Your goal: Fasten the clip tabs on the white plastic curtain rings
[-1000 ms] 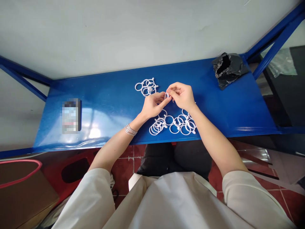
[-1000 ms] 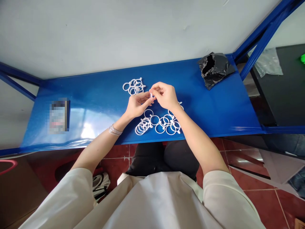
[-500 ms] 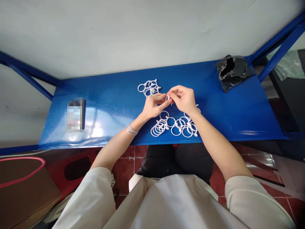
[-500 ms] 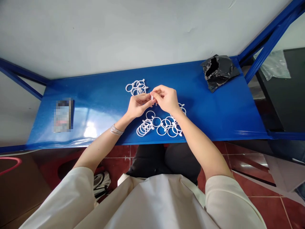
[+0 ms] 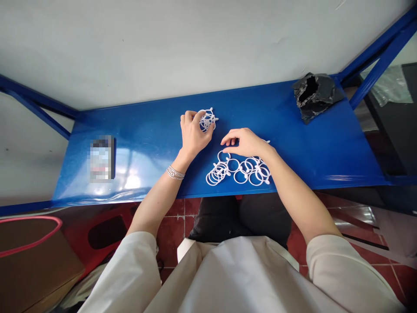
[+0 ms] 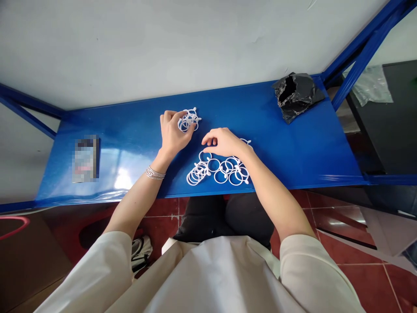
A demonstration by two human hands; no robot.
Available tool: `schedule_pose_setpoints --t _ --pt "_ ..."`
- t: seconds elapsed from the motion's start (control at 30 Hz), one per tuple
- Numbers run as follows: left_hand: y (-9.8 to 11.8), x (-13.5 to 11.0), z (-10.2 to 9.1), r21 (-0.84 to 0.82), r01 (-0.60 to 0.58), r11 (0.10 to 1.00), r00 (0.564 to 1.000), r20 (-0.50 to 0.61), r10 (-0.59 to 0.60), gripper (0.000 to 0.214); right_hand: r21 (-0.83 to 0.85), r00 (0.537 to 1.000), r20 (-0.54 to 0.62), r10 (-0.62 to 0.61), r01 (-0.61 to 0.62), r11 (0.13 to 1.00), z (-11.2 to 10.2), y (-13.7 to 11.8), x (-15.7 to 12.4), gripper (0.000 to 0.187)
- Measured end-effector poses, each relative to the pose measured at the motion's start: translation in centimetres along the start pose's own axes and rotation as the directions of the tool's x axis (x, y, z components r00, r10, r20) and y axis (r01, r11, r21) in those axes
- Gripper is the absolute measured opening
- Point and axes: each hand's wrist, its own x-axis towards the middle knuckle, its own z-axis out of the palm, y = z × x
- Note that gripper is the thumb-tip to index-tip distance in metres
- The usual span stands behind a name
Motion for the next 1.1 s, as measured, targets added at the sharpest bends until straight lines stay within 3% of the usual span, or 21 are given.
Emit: schedule_pose_setpoints --t 0.13,0.27,0.47,0.73,0.83,0.9,1.0,1.1 --pt "-0.9 -0.2 0.7 -0.002 0.005 1.0 1.0 -0.005 -0.005 0.046 -0.136 0.999 0.044 -0.015 0.021 0.99 1.0 -0.3 0.3 0.01" --pt "-0.8 0.0 0.4 -0.012 0.009 1.0 1.0 0.008 -0.009 0.045 -0.03 0.993 -0.111 -0.039 0.036 0.999 0.9 -0.1 0.4 0.009" --pt "1.2 0.2 -0.7 0.138 0.112 0.984 0.98 0.147 -0.132 0.047 0.057 0.945 -0.311 -0.1 0.124 0.991 0.4 0.4 0.3 0.012" --pt "1.6 0.3 -1.1 0.08 0.098 0.992 0.988 0.11 -0.106 0.045 0.096 0.869 -0.488 -0.081 0.146 0.985 0.6 1.2 1.0 0.025" --pt "2.5 0.4 -1.7 -0.045 0.062 0.997 0.993 0.108 -0.057 0.037 0.112 0.843 -0.536 -0.047 0.126 0.986 0.5 1.5 1.1 0.025" --pt "3.4 0.3 -2.0 -0.232 0.054 0.971 0.987 0.161 -0.016 0.033 0.125 0.839 -0.544 -0.025 0.111 0.986 0.6 1.7 1.2 0.024" --pt "4.9 -0.3 -1.8 -0.552 0.162 0.818 0.96 0.281 0.0 0.043 0.144 0.835 -0.55 -0.011 0.107 0.984 0.9 1.9 1.2 0.024" --pt "5.9 -0.9 -1.0 -0.705 0.29 0.647 0.936 0.351 -0.037 0.051 0.123 0.839 -0.542 -0.039 0.125 0.984 1.3 2.0 1.3 0.024"
